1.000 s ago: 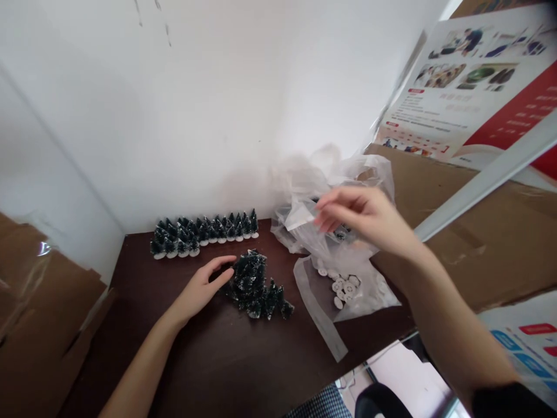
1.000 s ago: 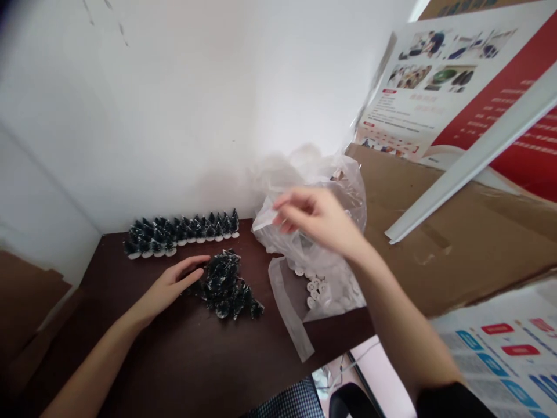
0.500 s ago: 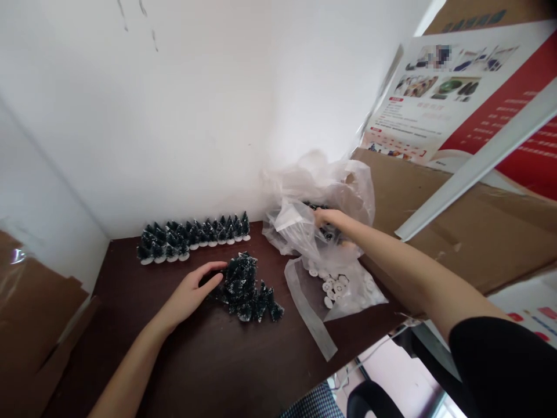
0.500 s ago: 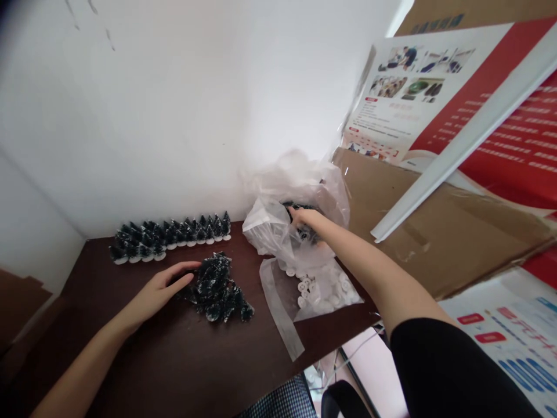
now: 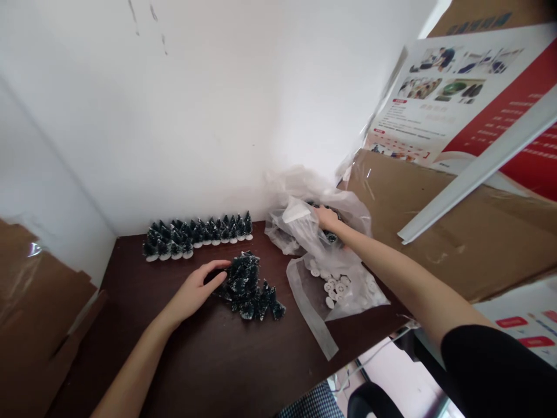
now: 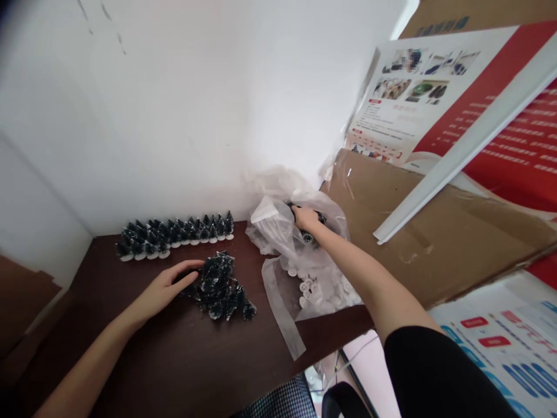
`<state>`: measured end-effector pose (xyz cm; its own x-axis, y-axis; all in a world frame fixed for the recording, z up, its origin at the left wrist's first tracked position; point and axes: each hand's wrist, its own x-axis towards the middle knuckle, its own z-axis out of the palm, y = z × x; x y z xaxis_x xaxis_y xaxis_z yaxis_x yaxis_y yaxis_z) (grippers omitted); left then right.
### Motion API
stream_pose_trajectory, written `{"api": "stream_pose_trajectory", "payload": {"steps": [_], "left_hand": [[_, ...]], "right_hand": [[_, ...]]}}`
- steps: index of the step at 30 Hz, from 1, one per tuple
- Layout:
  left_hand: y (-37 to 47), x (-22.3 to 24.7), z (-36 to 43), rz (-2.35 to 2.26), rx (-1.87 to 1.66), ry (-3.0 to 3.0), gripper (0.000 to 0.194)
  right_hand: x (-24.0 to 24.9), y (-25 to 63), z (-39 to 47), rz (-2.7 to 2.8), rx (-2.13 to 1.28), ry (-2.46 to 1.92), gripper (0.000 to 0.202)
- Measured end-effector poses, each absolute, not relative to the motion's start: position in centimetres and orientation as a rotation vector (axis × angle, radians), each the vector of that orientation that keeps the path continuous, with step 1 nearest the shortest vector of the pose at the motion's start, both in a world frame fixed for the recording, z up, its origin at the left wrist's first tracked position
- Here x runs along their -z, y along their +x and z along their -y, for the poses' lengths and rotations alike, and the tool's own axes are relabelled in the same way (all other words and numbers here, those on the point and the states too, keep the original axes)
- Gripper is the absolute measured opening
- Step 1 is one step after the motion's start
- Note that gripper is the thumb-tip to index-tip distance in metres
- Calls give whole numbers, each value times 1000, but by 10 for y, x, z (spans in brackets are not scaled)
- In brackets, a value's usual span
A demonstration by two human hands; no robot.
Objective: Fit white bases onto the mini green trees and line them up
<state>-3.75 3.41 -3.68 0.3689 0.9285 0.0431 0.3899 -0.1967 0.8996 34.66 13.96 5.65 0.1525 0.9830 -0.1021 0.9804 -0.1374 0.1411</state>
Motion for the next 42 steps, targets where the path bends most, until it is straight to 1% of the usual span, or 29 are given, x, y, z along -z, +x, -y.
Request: {"api": "stream_pose_trajectory", "payload": {"steps": [2, 4, 7, 9, 11, 12, 14, 15, 16, 18, 19, 21, 23, 24, 25, 26, 28, 29, 31, 33, 36, 39, 42], "left_hand": [[-37, 36, -33, -1126, -813, 1757, 51], [-35, 35, -31, -1076, -837, 1781, 57], [-33, 32, -26, -1036, -795, 1874, 71], [-32, 31, -23, -1050, -750, 1917, 77], [-30, 29, -22, -1080, -733, 1932, 79], [-30, 29, -21, -1095, -730, 1934, 78], [-29, 28, -21, -1128, -727, 1935, 79], [-29, 28, -21, -1136, -721, 1936, 80], [-29, 28, -21, -1140, -715, 1937, 81], [-29, 27, -21, -1134, -707, 1944, 82], [-29, 27, -21, -1127, -708, 1950, 81], [-28, 27, -21, -1110, -727, 1963, 79], [-28, 26, -20, -1095, -760, 1974, 74], [-28, 25, -20, -1093, -774, 1981, 70], [-28, 25, -20, -1097, -781, 1992, 66], [-29, 24, -20, -1107, -785, 2004, 61], [-31, 22, -22, -1127, -798, 2021, 51], [-32, 22, -22, -1134, -818, 2020, 46], [-35, 21, -24, -1151, -883, 2003, 35], [-38, 21, -26, -1179, -948, 1992, 29], [-40, 21, -27, -1191, -984, 2008, 25], [-38, 21, -25, -1163, -929, 2032, 25], [-37, 22, -23, -1185, -843, 2141, 25]], "right_hand": [[-64, 352, -140, -1936, -40, 2256, 59], [-74, 357, -141, -1931, -40, 2269, 69], [-91, 357, -137, -1953, -62, 2293, 76], [-102, 352, -129, -2008, -94, 2293, 75], [-113, 342, -115, -2094, -132, 2269, 69], [-119, 335, -105, -2144, -156, 2254, 61], [-132, 319, -78, -2275, -225, 2236, 38], [-138, 308, -61, -2464, -281, 2263, 28], [-142, 297, -43, -2669, -320, 2299, 22], [-146, 271, -5, -3074, -339, 2323, 16], [-144, 257, 12, -3248, -241, 2256, 16], [-130, 230, 37, -3429, 125, 2002, 17], [-103, 207, 48, -3272, 471, 1806, 20], [-87, 198, 47, -3146, 535, 1742, 31], [-71, 190, 43, -3048, 558, 1697, 50], [-55, 184, 37, -2970, 575, 1703, 63], [-28, 176, 22, -2897, 626, 1785, 75], [-17, 173, 15, -2882, 657, 1834, 76], [-3, 169, 4, -2901, 731, 1903, 67], [5, 168, -2, -2961, 870, 1957, 51], [10, 169, -4, -3034, 1229, 1980, 31], [13, 173, -4, -2977, 1603, 2023, 22], [14, 178, -5, -2844, 1841, 2158, 19]]}}
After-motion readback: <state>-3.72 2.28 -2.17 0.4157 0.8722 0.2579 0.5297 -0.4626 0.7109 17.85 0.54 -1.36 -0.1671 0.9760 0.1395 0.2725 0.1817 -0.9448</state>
